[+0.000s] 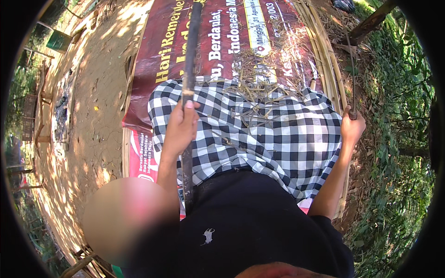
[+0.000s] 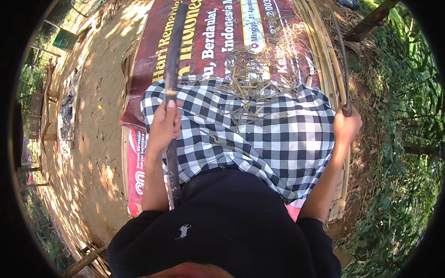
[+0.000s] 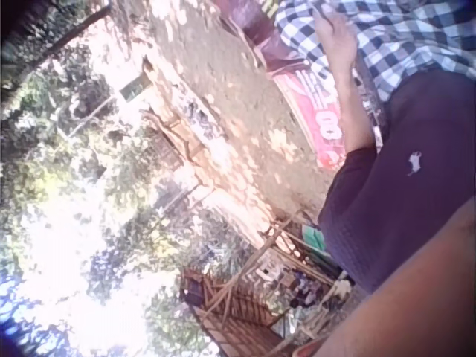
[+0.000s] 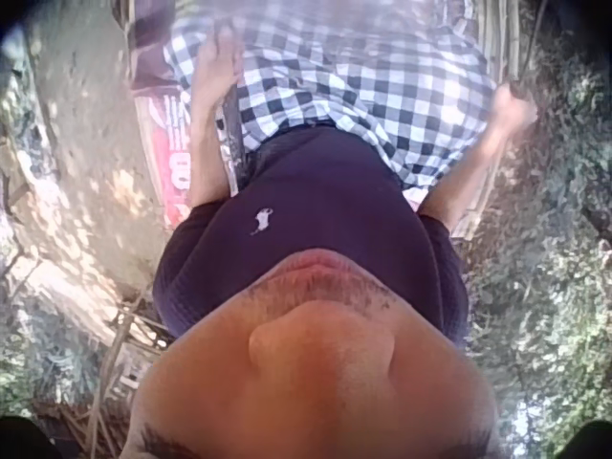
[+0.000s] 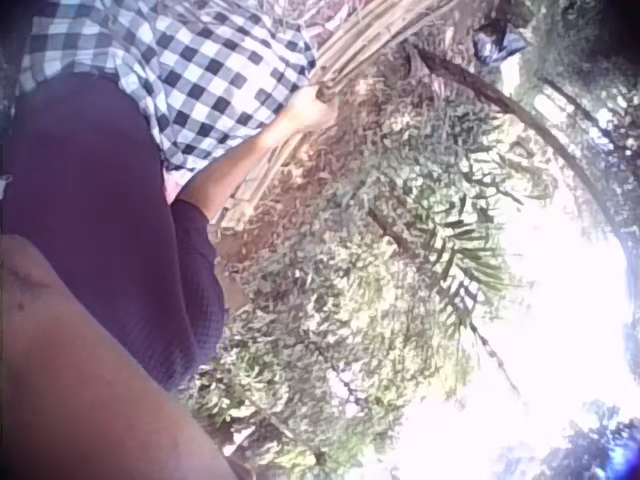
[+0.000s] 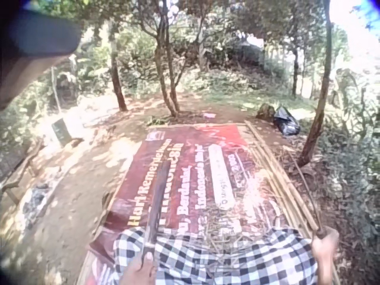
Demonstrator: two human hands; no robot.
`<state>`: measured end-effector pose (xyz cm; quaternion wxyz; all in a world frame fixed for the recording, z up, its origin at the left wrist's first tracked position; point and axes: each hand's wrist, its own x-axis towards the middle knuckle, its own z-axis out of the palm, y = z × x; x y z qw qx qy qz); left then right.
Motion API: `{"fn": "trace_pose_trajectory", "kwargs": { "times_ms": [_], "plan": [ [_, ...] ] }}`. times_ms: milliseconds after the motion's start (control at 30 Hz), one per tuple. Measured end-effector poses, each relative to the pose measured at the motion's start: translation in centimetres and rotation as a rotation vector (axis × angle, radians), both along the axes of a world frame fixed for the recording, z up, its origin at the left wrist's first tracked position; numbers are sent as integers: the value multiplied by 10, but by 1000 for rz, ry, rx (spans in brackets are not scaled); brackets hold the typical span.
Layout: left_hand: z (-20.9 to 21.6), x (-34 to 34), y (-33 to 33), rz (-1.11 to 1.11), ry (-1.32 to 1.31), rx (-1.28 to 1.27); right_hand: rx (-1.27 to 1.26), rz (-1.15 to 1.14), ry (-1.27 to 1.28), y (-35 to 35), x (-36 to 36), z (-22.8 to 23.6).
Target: The person shaves a thin bamboo stalk with a large knife, stripping away material and smoothing the surface.
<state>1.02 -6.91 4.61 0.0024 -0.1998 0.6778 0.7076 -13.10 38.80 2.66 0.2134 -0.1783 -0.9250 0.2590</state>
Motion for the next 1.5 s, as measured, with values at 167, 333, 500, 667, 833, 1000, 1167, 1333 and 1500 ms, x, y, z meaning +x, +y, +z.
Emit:
{"fn": "trace_pose_trajectory", "kwargs": {
  "times_ms": [167,333,500,667,833,1000,1167,1333,1500],
  "plan": [
    [5,9,-40,88,-56,-162,197,-39,-250,-5,35,11],
    [-5,12,-30,55,-119,-124,148,-28,-317,-11,48,-4],
    [-4,5,-3,-73,-102,98,146,-7,-379,-29,53,0],
    [-4,-11,21,-267,-104,408,106,144,-314,-57,59,3],
    [0,-23,37,-350,-122,464,-16,373,-349,-100,71,8],
    [2,-30,46,-431,-67,506,-110,792,-47,-136,78,-7],
    [0,-30,48,-479,5,501,-29,928,8,-164,63,1],
    [-3,-30,44,-486,27,418,27,943,-19,-173,51,-4],
    [-4,-28,42,-477,-60,259,88,965,-62,-177,48,-4]
  ]
}}
